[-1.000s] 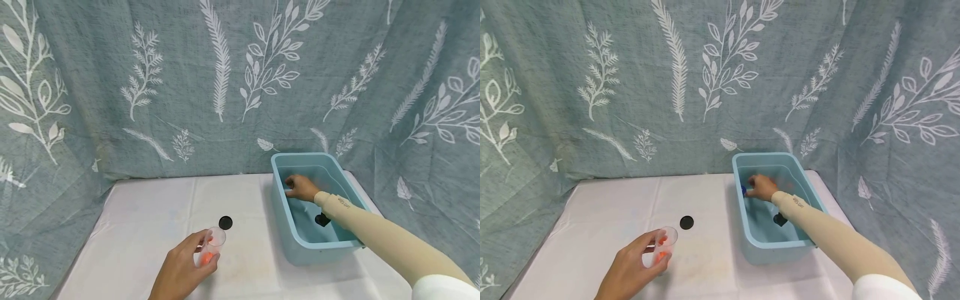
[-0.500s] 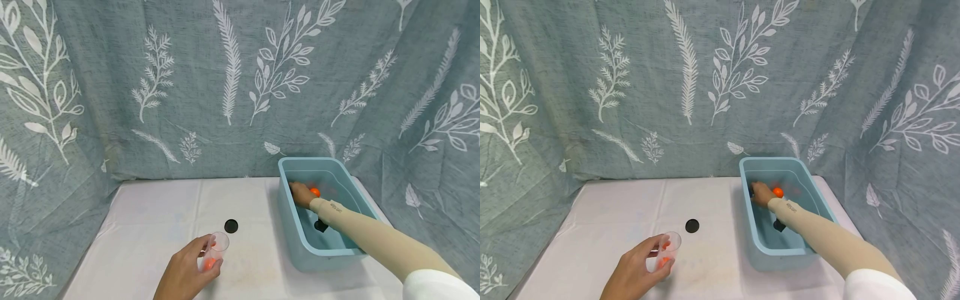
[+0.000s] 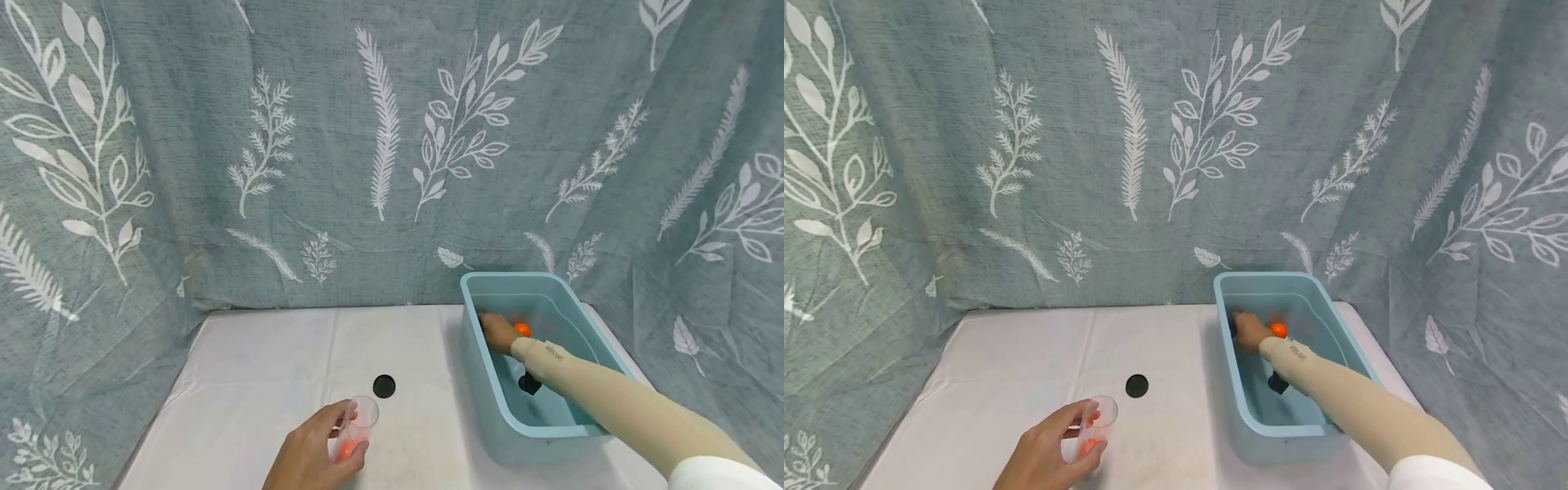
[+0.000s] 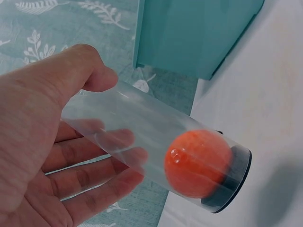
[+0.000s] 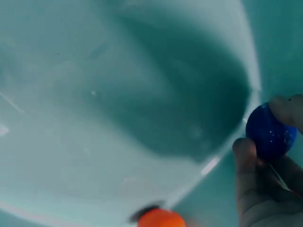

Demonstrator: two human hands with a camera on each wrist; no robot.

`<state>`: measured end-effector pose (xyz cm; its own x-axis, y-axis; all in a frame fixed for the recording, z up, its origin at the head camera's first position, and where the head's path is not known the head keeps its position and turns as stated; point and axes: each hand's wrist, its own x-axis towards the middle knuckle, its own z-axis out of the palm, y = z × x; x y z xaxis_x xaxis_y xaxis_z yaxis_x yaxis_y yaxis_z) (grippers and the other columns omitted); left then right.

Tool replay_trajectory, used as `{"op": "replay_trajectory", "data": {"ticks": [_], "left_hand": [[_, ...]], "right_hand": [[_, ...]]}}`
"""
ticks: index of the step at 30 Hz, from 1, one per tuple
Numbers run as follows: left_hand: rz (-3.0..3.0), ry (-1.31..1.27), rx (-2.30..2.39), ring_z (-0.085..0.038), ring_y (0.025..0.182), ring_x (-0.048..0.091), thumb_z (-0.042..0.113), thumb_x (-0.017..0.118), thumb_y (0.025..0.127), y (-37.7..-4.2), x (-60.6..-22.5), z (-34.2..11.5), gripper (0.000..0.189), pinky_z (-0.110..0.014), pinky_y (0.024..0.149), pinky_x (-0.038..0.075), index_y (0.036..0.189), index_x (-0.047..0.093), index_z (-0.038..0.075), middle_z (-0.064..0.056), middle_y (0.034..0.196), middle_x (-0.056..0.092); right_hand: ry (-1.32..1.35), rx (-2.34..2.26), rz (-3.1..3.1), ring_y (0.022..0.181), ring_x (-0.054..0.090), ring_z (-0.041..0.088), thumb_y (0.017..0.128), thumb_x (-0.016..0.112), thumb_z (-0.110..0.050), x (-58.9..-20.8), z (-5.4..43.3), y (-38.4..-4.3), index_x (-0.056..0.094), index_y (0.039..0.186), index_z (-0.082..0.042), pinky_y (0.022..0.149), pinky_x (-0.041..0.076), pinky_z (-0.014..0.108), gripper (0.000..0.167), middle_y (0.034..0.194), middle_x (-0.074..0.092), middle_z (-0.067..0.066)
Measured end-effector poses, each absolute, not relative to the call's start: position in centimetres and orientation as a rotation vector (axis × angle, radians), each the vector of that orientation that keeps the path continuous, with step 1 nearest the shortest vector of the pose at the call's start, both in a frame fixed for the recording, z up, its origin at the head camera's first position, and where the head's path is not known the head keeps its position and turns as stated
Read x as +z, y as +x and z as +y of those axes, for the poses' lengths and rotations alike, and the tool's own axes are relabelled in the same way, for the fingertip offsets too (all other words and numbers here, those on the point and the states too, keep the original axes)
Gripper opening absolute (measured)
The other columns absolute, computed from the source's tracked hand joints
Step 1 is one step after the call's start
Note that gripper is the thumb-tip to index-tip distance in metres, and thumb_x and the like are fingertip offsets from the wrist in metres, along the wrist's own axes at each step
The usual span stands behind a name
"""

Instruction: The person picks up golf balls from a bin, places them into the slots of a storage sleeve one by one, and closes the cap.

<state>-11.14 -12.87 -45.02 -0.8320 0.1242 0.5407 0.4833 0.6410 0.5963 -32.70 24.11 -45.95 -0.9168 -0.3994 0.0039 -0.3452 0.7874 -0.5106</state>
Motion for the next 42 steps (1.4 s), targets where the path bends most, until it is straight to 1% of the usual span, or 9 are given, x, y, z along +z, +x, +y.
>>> {"op": "replay_trajectory", "data": {"ticks": [7,14,19,28,32,35,38,39,42], "left_hand": [[-2.469,-0.451,-1.093,0.0,0.079,0.064,0.017,0.085,0.068,-10.7,-44.8,-12.4,0.046,-0.025,0.068,0.058,0.112,0.07,0.015,0.016,0.097,0.067],[-2.534,-0.392,-1.088,0.0,0.08,0.064,0.018,0.084,0.072,-10.5,-44.7,-11.9,0.046,-0.026,0.071,0.058,0.115,0.069,0.016,0.016,0.101,0.067],[-2.519,-0.421,-1.086,0.0,0.08,0.065,0.016,0.084,0.072,-10.5,-44.7,-11.6,0.046,-0.026,0.071,0.059,0.115,0.069,0.015,0.014,0.101,0.068],[-2.461,-0.483,-1.115,0.0,0.083,0.066,0.013,0.084,0.074,-10.4,-44.3,-11.1,0.047,-0.025,0.074,0.059,0.117,0.069,0.019,0.019,0.105,0.067],[-2.463,-0.5,-1.13,0.0,0.086,0.067,0.013,0.084,0.075,-10.5,-43.8,-10.9,0.048,-0.025,0.075,0.059,0.119,0.067,0.019,0.019,0.104,0.067],[-2.475,-0.508,-1.136,0.0,0.089,0.067,0.015,0.083,0.077,-10.6,-43.4,-10.7,0.047,-0.025,0.076,0.059,0.12,0.066,0.021,0.019,0.106,0.067],[-2.487,-0.511,-1.149,0.0,0.091,0.065,0.016,0.083,0.078,-10.6,-43.0,-10.5,0.046,-0.026,0.078,0.06,0.12,0.066,0.021,0.017,0.108,0.067],[-2.49,-0.514,-1.154,0.0,0.091,0.065,0.017,0.083,0.078,-10.6,-43.0,-10.4,0.045,-0.026,0.078,0.059,0.119,0.065,0.022,0.017,0.108,0.067],[-2.491,-0.526,-1.164,0.0,0.091,0.065,0.017,0.083,0.078,-10.5,-42.8,-10.1,0.045,-0.027,0.078,0.06,0.119,0.065,0.022,0.017,0.108,0.067]], "right_hand": [[-0.446,-0.788,2.874,0.088,0.065,0.023,0.089,0.077,-0.019,-44.0,24.3,-32.4,0.064,0.115,0.004,0.076,0.058,0.039,0.037,0.099,0.068,0.011],[-0.311,-1.025,2.784,0.1,0.066,0.028,0.093,0.074,-0.019,-42.5,24.2,-30.8,0.059,0.126,0.006,0.083,0.059,0.041,0.045,0.111,0.067,0.016],[-0.26,-1.139,2.737,0.105,0.065,0.029,0.095,0.072,-0.021,-40.6,24.6,-29.7,0.057,0.132,0.005,0.082,0.059,0.039,0.047,0.117,0.066,0.018],[-0.348,-1.315,2.741,0.116,0.061,0.029,0.096,0.071,-0.032,-34.8,24.4,-26.5,0.056,0.139,-0.01,0.097,0.055,0.047,0.05,0.129,0.063,0.014],[-0.454,-1.438,2.686,0.116,0.062,0.023,0.094,0.073,-0.037,-32.6,23.6,-24.8,0.057,0.138,-0.017,0.093,0.057,0.037,0.051,0.127,0.063,0.006],[-0.495,-1.522,2.625,0.112,0.063,0.022,0.093,0.073,-0.042,-31.3,22.8,-23.4,0.057,0.139,-0.024,0.068,0.056,0.028,0.052,0.126,0.064,0.001],[-0.555,-1.631,2.538,0.114,0.062,0.024,0.093,0.073,-0.038,-30.5,21.9,-22.1,0.056,0.14,-0.023,0.066,0.054,0.026,0.053,0.128,0.063,0.002],[-0.575,-1.67,2.509,0.114,0.062,0.025,0.094,0.073,-0.036,-30.3,21.6,-21.7,0.056,0.141,-0.021,0.066,0.055,0.027,0.053,0.129,0.062,0.004],[-0.64,-1.792,2.424,0.118,0.061,0.025,0.094,0.074,-0.028,-30.2,20.5,-20.5,0.057,0.14,-0.014,0.09,0.056,0.033,0.051,0.131,0.06,0.007]]}}
